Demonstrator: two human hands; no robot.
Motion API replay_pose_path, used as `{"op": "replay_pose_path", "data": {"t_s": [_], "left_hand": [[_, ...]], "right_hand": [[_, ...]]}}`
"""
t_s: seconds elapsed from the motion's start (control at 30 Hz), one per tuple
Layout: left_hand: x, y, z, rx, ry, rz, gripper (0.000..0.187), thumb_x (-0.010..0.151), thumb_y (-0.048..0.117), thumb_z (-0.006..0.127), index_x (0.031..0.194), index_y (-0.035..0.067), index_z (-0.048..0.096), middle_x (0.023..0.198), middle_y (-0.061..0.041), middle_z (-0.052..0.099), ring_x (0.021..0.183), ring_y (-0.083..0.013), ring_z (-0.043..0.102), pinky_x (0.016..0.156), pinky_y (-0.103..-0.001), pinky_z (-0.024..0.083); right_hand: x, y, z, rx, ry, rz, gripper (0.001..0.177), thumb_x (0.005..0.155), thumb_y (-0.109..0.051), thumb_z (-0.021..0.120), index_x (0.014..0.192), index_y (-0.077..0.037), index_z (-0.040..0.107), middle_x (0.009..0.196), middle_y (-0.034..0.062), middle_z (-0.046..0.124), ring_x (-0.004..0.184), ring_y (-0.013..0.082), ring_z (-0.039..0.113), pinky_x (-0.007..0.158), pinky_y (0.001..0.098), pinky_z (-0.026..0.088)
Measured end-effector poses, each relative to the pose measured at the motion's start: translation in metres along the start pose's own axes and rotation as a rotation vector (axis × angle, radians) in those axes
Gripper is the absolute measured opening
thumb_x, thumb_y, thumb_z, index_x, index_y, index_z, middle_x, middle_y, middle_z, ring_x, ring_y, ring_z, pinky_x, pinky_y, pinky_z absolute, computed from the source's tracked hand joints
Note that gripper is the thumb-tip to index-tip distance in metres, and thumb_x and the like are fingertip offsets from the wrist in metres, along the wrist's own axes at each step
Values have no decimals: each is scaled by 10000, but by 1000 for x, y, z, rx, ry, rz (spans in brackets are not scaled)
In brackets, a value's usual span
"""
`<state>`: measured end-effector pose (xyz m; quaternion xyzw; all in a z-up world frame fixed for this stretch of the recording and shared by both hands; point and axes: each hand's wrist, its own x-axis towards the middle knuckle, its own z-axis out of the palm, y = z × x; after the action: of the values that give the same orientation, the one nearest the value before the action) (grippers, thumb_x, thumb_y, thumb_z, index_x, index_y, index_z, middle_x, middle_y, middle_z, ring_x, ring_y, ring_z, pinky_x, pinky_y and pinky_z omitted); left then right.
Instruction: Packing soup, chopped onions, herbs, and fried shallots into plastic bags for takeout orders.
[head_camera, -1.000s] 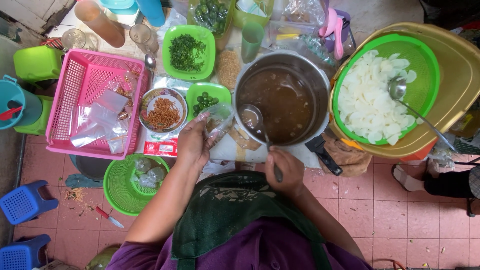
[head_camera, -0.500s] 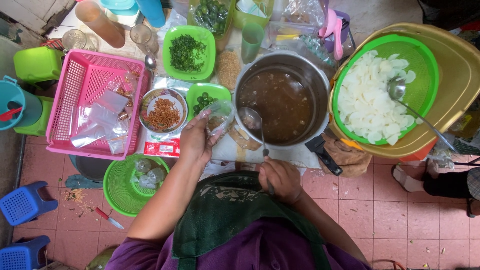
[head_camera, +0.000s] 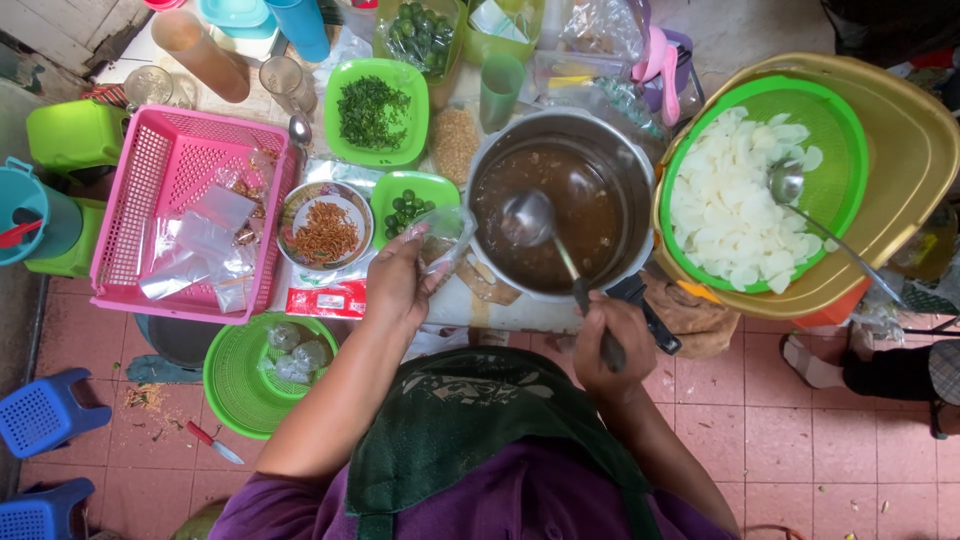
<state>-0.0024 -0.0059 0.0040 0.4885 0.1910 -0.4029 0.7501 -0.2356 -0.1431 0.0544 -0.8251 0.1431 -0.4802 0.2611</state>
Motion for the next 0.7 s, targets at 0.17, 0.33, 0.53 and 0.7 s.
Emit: {"op": "replay_pose_path", "data": {"t_s": [0.17, 0.33, 0.53, 0.7], "left_hand": [[1, -4, 9, -29, -38, 16, 272, 1028, 134, 526, 1250, 85, 675, 1139, -68, 693, 926, -193, 679, 766, -331, 613], [-10, -2, 23, -87, -58, 47, 324, 1016, 124, 501, 1305, 98, 645, 1148, -77, 695, 918, -180, 685, 753, -327, 606], [-10, -3, 19, -98, -91, 68, 337, 1019, 128, 485, 1316, 68, 634, 1167, -87, 691, 891, -171, 700, 738, -302, 634], [8, 8, 8, 93, -95, 86, 330, 1011, 68, 503, 1307, 34, 643, 1084, -140, 685, 853, -203, 714, 715, -315, 645]], "right_hand": [[16, -11, -14, -89, -99, -289, 60, 954, 5, 627, 1004, 36, 614, 962, 182, 703, 864, 315, 745, 747, 371, 607], [24, -15, -5, 18, -251, -708, 132, 929, -67, 667, 965, 53, 627, 1031, 227, 677, 840, 331, 725, 718, 407, 639], [1, 18, 14, 505, 298, 402, 59, 1080, -17, 557, 1034, 20, 549, 1069, 145, 645, 1001, 270, 727, 759, 400, 693], [-7, 48, 12, 409, 183, 522, 20, 1060, 15, 562, 1079, 20, 561, 1059, 151, 658, 781, 235, 705, 728, 336, 623]]}}
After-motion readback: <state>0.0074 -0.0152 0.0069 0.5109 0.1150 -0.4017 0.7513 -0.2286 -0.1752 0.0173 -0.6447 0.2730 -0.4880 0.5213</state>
